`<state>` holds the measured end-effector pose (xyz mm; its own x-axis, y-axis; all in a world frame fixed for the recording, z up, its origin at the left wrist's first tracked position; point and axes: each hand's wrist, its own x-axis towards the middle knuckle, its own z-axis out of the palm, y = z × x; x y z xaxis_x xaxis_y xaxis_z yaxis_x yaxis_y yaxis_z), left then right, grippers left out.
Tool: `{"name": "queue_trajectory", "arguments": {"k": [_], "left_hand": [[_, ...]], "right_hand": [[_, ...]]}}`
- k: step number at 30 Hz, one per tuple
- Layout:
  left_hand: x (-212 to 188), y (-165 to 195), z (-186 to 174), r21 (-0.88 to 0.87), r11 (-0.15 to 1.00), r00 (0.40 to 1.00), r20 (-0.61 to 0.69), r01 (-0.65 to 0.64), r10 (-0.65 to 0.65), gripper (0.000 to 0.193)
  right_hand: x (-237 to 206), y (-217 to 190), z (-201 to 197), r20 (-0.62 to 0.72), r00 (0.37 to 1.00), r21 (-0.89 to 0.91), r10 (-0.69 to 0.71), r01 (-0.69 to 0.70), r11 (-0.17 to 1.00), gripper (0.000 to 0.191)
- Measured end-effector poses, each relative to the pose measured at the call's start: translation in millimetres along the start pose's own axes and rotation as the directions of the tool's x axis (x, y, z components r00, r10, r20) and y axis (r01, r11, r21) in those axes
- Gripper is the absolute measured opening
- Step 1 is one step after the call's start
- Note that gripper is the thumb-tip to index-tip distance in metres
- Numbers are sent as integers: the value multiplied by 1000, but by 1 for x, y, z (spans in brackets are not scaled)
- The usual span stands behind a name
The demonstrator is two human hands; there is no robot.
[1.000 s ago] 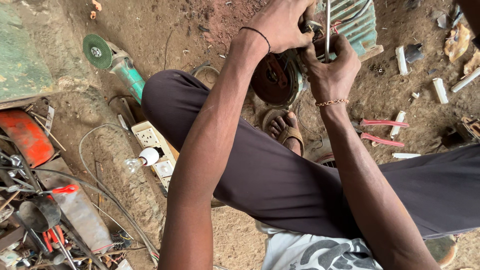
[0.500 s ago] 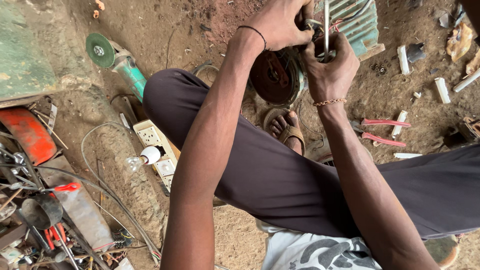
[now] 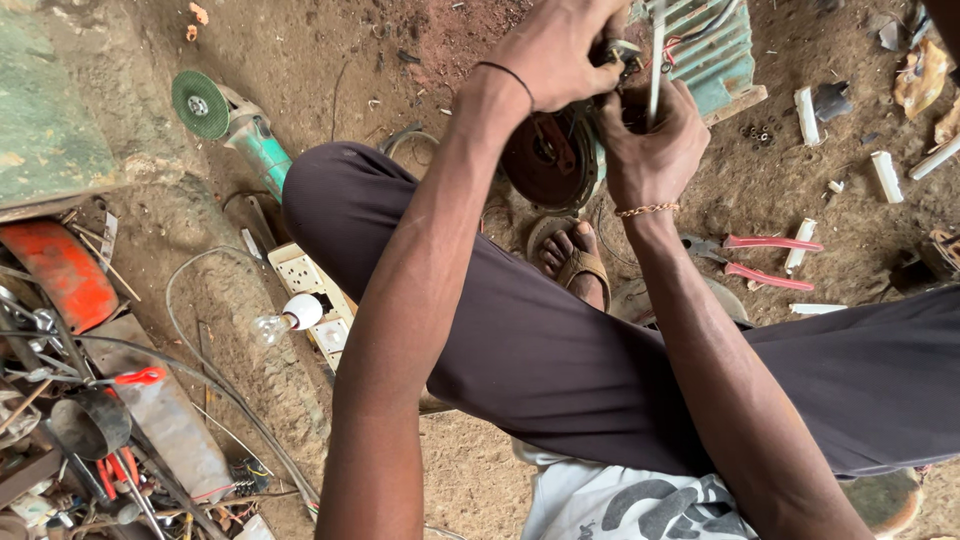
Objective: The person sits on the ground repairing an electric motor, using a screwdriver to loosen and tighten screws on the motor's terminal box and housing. They reposition the motor, handle small screws and wires by hand, and continue driving screws with the screwdriver throughout the episode.
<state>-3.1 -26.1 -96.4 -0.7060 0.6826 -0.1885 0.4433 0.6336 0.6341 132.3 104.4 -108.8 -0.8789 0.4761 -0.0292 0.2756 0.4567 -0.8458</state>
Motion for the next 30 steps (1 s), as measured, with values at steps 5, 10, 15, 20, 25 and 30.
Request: {"name": "queue_trajectory", "arguments": {"k": [5,10,15,20,25,30], "left_hand": [[5,-4,19,69,979,955,-218,-190,200,43],[-9,-14,5,-29,987,971,-184,-160,152,36],[-12,-4,-4,-118,989,982,-177,-87,65,32],[-9,0,-1,-162,987,996,-87,-1,-14,28],[-4,-7,-1,-89,993,992,-104,-83,74,28],[-4,-12,-2,-73,997,999,-35,5,-8,29]], "right_hand": [[5,2,1,49,974,185,223,-228,956,4],[13,-3,-12,176,976,139,126,-151,979,8],[4,-4,-15,57,998,139,-10,2,990,14],[-1,10,-7,-4,994,65,-113,113,991,20],[5,13,-4,14,990,51,-138,137,989,20],[9,9,-7,102,994,142,-43,29,989,20]]}}
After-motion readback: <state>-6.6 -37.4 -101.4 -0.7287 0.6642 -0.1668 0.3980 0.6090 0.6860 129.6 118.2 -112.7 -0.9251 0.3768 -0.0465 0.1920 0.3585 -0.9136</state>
